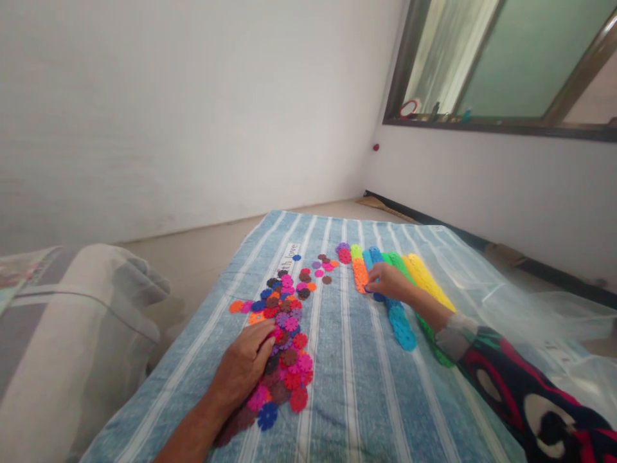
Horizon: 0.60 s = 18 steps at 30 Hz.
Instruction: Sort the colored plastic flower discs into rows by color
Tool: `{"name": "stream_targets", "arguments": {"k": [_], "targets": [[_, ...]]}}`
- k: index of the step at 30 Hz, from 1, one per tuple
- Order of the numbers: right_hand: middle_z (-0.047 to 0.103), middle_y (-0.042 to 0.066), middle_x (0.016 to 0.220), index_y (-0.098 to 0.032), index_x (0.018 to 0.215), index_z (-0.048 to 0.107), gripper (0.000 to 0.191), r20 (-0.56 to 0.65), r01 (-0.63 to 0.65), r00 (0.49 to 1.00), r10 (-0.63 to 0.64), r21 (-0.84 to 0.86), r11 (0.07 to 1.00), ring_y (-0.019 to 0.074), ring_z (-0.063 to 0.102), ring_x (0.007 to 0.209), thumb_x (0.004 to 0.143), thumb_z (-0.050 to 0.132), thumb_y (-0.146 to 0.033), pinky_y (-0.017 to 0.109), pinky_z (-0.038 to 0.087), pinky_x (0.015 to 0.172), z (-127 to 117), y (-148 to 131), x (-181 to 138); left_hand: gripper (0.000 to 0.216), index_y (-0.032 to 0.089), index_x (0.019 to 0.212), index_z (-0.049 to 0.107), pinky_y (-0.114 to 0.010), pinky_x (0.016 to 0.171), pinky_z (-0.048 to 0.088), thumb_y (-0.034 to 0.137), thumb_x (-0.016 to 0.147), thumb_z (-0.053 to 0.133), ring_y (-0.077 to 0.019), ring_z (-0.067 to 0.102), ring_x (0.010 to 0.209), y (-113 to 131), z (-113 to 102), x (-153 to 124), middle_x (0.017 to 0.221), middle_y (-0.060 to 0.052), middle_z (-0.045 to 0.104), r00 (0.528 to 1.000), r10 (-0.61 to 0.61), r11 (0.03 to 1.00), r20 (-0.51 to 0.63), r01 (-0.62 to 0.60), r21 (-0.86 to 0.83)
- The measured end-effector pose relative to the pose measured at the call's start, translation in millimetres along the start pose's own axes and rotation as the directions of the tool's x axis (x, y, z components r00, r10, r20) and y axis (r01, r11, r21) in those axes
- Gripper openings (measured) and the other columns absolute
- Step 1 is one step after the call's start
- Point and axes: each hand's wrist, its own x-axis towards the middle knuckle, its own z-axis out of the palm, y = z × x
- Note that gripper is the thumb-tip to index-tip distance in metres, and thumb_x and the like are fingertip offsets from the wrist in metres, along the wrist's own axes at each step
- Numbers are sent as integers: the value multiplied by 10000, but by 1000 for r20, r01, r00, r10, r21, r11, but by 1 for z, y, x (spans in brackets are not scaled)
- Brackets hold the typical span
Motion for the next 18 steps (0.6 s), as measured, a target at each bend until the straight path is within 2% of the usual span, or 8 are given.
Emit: {"name": "stream_targets", "arguments": {"k": [5,13,18], "targets": [[691,64,866,-183,689,760,62,35,12,999,-9,-70,997,217,577,982,736,721,-193,296,413,833,5,12,-19,399,181,1021,705,-388,951,538,447,912,428,-235,695,998,-2,1,1,1070,-105,742,1000,-10,1000,3,10,0],[668,80,867,-180,703,749,99,50,13,999,-3,-210,978,224,551,971,768,691,-225,311,385,813,3,10,-25,354,188,992,704,-378,947,539,409,908,440,-227,697,982,1,0,1,1050,-95,746,1000,5,1000,-6,-5,-16],[668,91,891,-167,721,724,132,-7,13,1000,-16,-291,957,225,562,955,809,675,-253,314,390,812,-1,3,-23,343,178,997,707,-383,941,546,383,909,447,-227,699,979,2,0,0,1043,-98,746,1000,6,1000,-15,-6,-12]]}}
